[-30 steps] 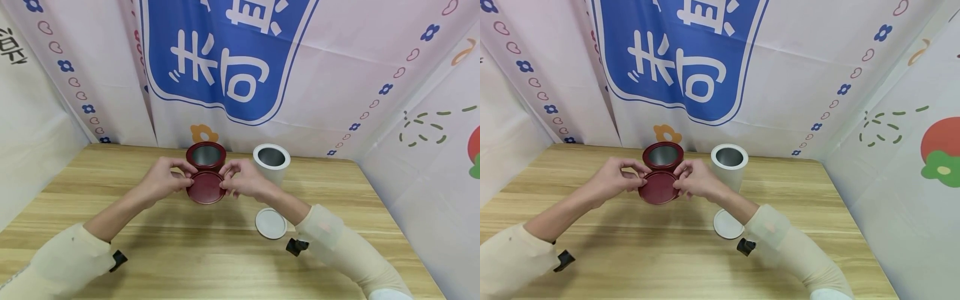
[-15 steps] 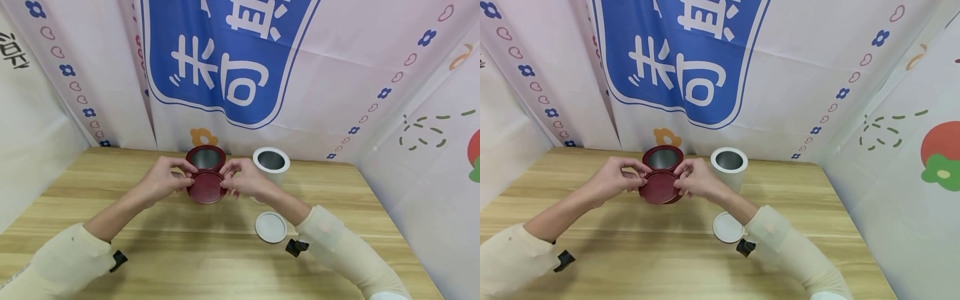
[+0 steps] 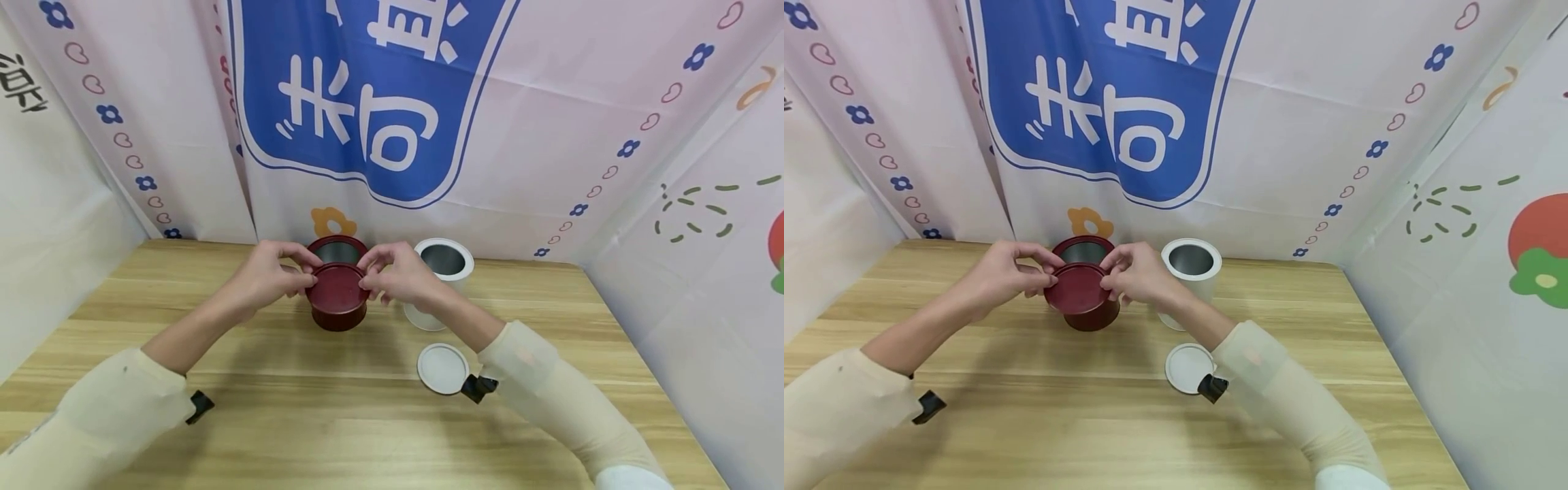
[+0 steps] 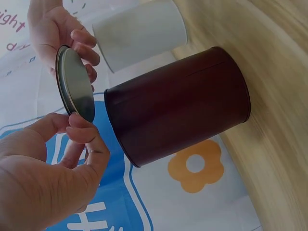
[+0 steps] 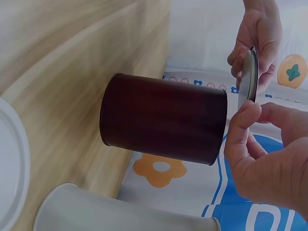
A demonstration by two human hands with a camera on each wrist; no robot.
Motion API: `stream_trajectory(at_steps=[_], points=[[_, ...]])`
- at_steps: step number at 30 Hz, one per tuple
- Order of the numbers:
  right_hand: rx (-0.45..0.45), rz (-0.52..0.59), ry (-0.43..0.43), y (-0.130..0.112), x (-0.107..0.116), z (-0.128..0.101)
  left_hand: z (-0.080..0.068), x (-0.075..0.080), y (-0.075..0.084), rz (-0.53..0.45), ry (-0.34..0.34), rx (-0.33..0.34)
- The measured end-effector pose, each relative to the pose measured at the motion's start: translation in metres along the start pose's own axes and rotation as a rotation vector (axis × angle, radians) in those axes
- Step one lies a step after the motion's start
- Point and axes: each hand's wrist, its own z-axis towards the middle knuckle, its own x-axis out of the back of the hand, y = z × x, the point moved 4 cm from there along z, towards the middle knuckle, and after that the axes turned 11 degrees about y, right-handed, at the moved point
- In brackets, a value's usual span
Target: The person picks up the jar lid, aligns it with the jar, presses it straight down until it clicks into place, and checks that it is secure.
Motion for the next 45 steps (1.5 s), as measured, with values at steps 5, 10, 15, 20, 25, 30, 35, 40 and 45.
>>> stream_trajectory(at_steps=[5,10,15,20,25,30,35,40,45], points=[[0.009,-0.019,0.006,-0.004,0.0,0.007,0.005,0.003,-0.001,0.002,0.004,0.014],[0.007,-0.047,0.019,-0.006,0.001,0.014,0.011,0.005,-0.003,-0.005,0.007,0.031],[-0.005,-0.057,0.039,-0.008,0.003,0.022,0.018,0.006,-0.004,-0.007,0.014,0.031],[0.008,-0.072,0.05,-0.008,0.003,0.026,0.024,0.006,-0.006,0.0,0.029,0.036],[0.009,-0.082,0.063,-0.007,0.002,0.032,0.03,0.006,-0.008,0.009,0.045,0.039],[0.002,-0.09,0.074,-0.009,0.002,0.037,0.035,0.008,-0.008,0.001,0.06,0.029],[-0.008,-0.101,0.082,-0.013,0.002,0.042,0.038,0.012,-0.008,0.006,0.064,0.026],[-0.018,-0.116,0.09,-0.014,0.002,0.046,0.04,0.013,-0.008,0.019,0.06,0.024],[-0.005,-0.131,0.095,-0.013,0.0,0.048,0.041,0.014,-0.011,0.022,0.058,0.025]])
